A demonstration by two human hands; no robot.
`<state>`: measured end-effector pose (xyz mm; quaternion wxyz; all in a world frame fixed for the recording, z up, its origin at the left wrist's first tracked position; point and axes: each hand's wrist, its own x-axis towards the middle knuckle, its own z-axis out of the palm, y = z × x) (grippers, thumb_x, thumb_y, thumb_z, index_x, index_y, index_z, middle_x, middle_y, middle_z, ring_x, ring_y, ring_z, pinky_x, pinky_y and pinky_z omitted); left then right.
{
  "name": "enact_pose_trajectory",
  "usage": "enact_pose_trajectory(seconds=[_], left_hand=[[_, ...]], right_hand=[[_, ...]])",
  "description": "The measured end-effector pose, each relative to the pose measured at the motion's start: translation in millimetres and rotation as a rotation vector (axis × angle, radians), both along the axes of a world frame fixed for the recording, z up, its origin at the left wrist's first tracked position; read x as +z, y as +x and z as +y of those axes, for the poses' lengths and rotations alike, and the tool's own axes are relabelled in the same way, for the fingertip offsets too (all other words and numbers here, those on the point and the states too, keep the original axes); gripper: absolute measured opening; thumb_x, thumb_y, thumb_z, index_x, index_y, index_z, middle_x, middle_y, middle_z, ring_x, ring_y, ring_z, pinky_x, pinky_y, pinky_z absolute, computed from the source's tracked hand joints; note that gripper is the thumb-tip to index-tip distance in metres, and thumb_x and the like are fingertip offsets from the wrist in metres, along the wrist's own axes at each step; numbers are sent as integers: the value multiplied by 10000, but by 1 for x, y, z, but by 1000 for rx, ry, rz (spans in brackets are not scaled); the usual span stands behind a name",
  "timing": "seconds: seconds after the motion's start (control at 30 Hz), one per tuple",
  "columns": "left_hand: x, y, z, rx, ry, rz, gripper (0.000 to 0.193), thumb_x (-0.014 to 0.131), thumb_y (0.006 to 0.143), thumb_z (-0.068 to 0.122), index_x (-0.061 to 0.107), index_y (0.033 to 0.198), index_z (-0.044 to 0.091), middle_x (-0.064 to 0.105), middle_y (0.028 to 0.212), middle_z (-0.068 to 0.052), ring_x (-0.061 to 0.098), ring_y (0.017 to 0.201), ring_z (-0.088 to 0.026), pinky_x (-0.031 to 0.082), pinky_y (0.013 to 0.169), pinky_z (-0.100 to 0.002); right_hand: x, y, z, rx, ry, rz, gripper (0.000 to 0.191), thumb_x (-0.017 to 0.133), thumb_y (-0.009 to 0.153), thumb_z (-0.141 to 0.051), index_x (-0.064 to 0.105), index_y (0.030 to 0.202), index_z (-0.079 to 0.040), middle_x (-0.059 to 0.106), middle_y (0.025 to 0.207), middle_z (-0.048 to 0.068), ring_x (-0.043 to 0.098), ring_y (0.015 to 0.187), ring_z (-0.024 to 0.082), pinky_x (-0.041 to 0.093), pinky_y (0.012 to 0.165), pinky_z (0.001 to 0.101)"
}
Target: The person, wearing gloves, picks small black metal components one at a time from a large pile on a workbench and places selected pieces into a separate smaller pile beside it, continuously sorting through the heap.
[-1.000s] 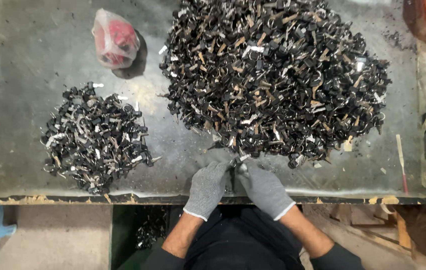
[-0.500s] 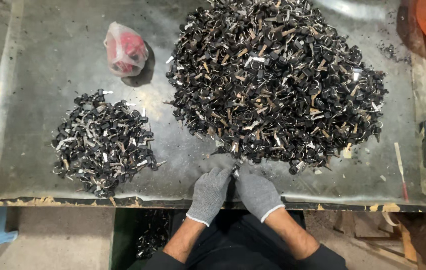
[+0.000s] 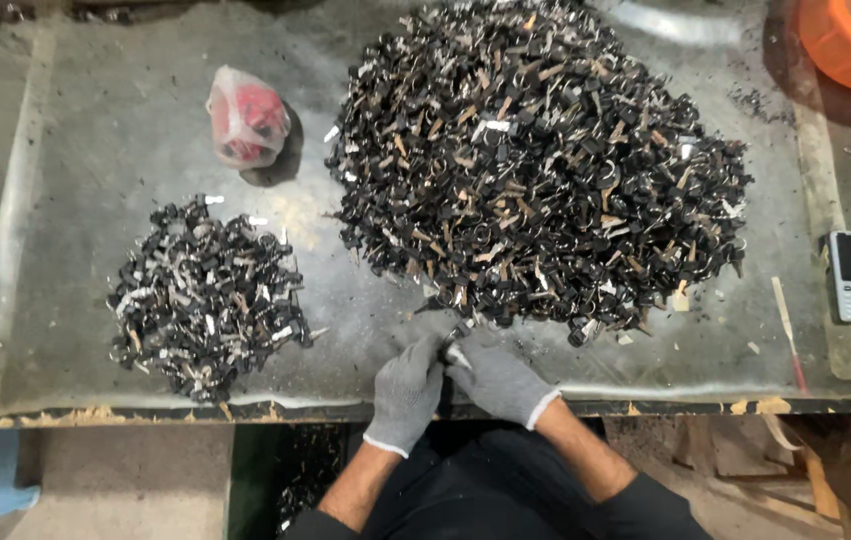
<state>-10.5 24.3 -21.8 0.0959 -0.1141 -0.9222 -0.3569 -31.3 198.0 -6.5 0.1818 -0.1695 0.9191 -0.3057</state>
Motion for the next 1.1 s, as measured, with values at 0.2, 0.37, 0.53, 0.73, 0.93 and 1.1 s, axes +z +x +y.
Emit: enact_pose_trajectory(seconds=[0.2, 0.37, 0.53, 0.73, 0.93, 1.1], left_hand=[[4, 4, 4, 34, -196, 50, 176, 719, 790, 111, 671, 957, 79, 648, 807, -117, 655, 660, -344, 520, 575, -466], [8, 3, 1, 24, -50, 37, 115, 748, 781, 132, 641, 808, 99, 627, 734, -102, 648, 642, -339, 507, 566, -470], [9, 4, 5, -34, -58, 17, 107, 730, 775, 95, 625, 794, 99, 616, 734, -100, 640, 649, -337, 506, 584, -470], [12, 4, 6, -32, -21, 51, 112, 738, 758, 111, 627, 759, 100, 606, 708, -106, 630, 625, -350, 484, 552, -485], [15, 1, 6, -20, -4, -33, 77, 728, 792, 122, 656, 772, 108, 651, 734, -108, 661, 667, -349, 512, 588, -475], [15, 2, 8, -24, -31, -79, 52, 710, 799, 125, 666, 794, 99, 666, 759, -119, 673, 697, -359, 521, 610, -478]], right_hand=[[14, 19, 4, -116, 196, -27, 504, 554, 980, -238, 426, 1406, -1, 732, 859, 209, 725, 756, 415, 574, 641, 539], [19, 22, 1, -44, 337, -85, 272, 539, 1015, -264, 526, 1114, -10, 708, 929, 206, 749, 762, 378, 611, 594, 500], [22, 15, -4, -56, 287, -79, 225, 506, 1026, -238, 534, 1111, -32, 732, 843, 191, 748, 756, 378, 596, 622, 494], [19, 8, 8, -107, 147, -119, 529, 512, 1010, -287, 366, 1450, -31, 730, 761, 200, 725, 718, 414, 572, 619, 531], [5, 16, -3, -113, 202, -53, 451, 520, 1001, -281, 382, 1374, -68, 720, 722, 178, 729, 689, 392, 581, 606, 519], [11, 13, 6, -100, 246, -33, 369, 511, 1024, -246, 458, 1320, -32, 721, 751, 169, 733, 693, 386, 599, 588, 495]])
